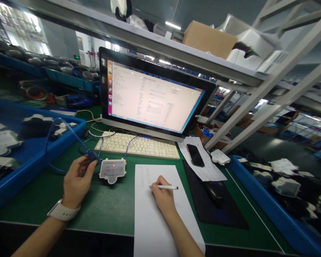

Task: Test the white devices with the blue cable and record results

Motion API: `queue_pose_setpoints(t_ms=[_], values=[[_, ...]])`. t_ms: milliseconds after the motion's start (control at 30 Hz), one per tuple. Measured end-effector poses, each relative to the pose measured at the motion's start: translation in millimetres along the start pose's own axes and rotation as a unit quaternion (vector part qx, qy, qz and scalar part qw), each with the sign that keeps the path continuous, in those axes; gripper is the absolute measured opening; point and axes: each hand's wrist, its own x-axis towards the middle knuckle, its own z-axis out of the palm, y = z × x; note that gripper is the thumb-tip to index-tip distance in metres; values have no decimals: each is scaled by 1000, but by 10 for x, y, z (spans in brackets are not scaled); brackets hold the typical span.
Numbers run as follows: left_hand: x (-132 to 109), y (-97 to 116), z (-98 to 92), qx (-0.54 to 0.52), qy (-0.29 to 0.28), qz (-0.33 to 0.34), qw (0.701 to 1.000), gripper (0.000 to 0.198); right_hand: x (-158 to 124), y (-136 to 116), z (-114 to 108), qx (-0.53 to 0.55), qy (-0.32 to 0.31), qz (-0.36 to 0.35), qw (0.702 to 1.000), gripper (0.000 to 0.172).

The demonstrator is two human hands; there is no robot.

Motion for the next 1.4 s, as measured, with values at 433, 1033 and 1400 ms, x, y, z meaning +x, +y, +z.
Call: queue_pose_setpoints(t_ms=[433,1033,1400], values=[[0,9,-6,0,-2,-7,1000,28,-1,-7,-18,-21,14,-22,999,20],[4,27,-10,-3,-2,-14,1000,28,9,-2,-28,-30,31,-49,998,21],[88,-94,-47,100,6,34,994,31,277,63,-407,113,0,137,984,43]])
